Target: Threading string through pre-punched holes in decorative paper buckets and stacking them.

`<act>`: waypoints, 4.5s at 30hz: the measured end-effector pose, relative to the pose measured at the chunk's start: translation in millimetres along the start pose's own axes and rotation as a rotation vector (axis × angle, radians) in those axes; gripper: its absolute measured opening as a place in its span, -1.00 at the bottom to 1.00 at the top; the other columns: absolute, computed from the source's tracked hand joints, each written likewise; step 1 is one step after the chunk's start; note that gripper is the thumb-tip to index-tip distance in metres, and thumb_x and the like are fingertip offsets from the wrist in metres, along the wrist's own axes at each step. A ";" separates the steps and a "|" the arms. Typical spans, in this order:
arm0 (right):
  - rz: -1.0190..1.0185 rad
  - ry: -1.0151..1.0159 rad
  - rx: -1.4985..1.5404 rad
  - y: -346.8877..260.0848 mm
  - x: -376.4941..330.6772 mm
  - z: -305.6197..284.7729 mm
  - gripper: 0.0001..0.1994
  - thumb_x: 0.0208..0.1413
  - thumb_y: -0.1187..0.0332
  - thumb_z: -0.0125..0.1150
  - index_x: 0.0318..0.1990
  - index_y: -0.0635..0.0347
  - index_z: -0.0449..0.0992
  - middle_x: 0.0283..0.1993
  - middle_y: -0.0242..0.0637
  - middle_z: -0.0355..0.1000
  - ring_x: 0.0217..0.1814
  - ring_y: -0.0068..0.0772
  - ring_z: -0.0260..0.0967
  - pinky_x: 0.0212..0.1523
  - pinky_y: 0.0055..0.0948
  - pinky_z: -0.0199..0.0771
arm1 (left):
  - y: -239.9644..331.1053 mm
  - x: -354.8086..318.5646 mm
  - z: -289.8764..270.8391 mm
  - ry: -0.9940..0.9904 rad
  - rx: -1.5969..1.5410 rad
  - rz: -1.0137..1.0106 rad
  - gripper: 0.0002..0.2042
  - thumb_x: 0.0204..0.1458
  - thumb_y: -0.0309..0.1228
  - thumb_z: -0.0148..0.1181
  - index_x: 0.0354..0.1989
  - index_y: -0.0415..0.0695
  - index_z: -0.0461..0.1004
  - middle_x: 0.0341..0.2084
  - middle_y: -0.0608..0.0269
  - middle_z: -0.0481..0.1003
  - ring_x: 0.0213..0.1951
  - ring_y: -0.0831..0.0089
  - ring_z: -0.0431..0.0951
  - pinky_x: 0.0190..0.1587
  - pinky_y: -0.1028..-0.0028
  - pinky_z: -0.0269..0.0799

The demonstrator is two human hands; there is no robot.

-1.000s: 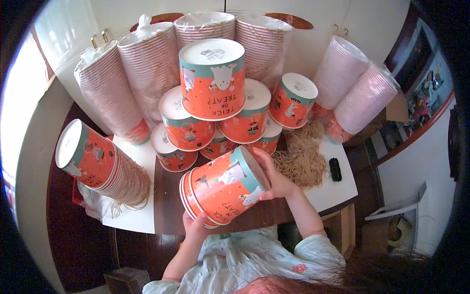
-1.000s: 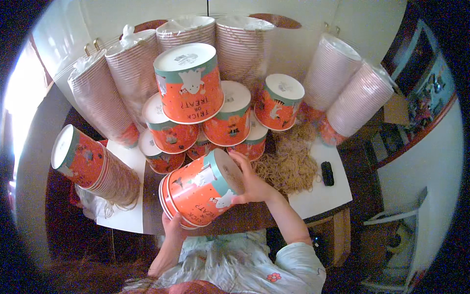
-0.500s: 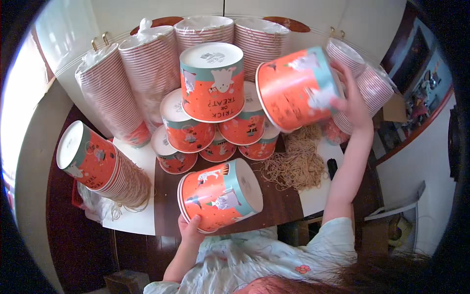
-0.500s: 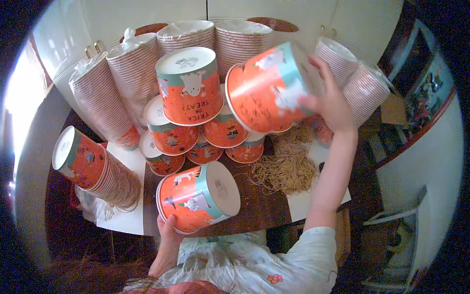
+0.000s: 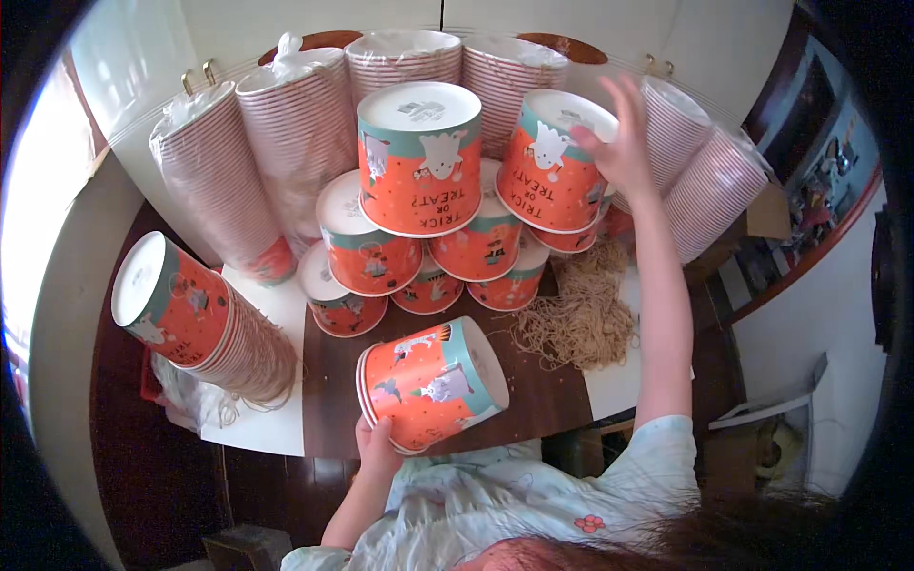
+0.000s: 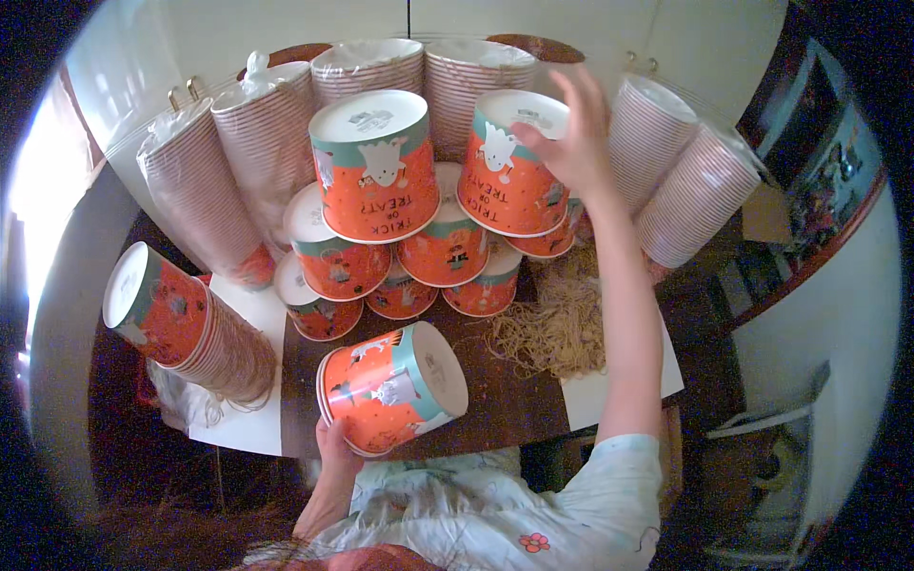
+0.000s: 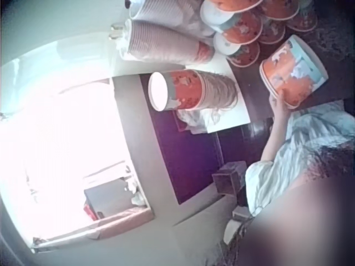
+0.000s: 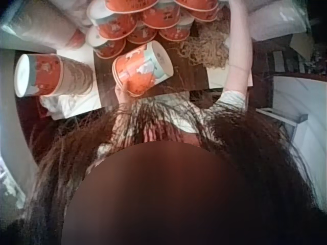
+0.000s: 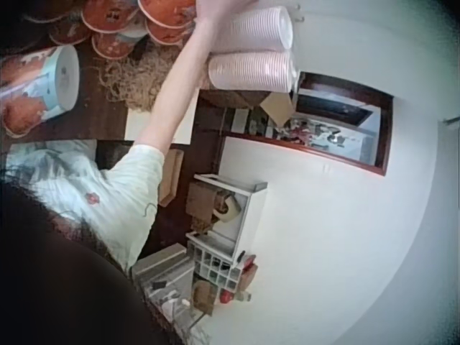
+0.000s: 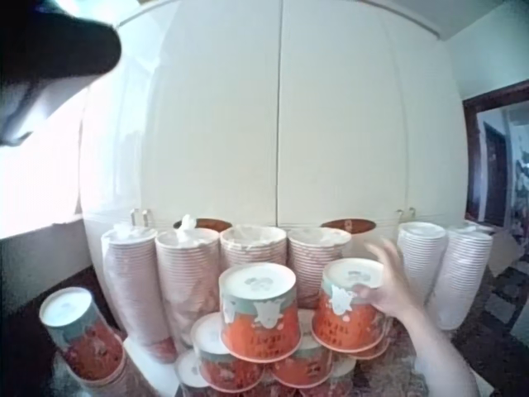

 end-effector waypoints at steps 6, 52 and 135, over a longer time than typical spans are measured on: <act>-0.015 0.259 0.527 -86.7 -107.1 -6.1 -0.36 -0.26 0.14 0.25 0.00 0.29 0.20 0.08 -0.09 0.11 0.14 -0.07 0.04 0.16 -0.14 -0.02 | 1.1 -1.1 -4.5 0.033 -0.064 -0.013 -0.48 -0.10 -0.32 0.11 0.02 -0.35 0.16 -0.09 -0.02 0.33 -0.07 0.18 0.39 -0.02 0.23 0.33; 1.461 -0.568 1.695 -144.9 -379.2 55.9 -0.27 -0.18 -0.09 -0.06 0.10 0.27 0.15 0.14 -0.09 0.14 0.16 -0.15 0.13 0.18 -0.18 0.04 | 94.3 23.3 -9.2 -0.310 2.124 0.766 -0.83 -0.29 -0.46 0.20 -0.45 -0.13 0.42 -0.46 0.28 0.43 -0.31 0.35 0.43 -0.26 0.35 0.34; -0.159 -0.672 0.638 -173.4 -279.9 36.7 -0.87 -0.30 0.45 0.17 -0.56 0.07 0.32 -0.43 -0.48 0.32 -0.33 -0.44 0.26 -0.26 -0.42 0.16 | 40.6 70.8 50.0 -0.171 1.460 0.176 -0.63 -0.14 -0.49 0.06 -0.10 -0.31 0.27 -0.38 -0.03 0.44 -0.54 0.24 0.48 -0.48 0.41 0.40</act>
Point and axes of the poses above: each hand's wrist, its own x-axis towards the middle knuckle, its own z-axis out of the palm, y = z × x, the point moved 3 cm from there along x, towards the middle knuckle
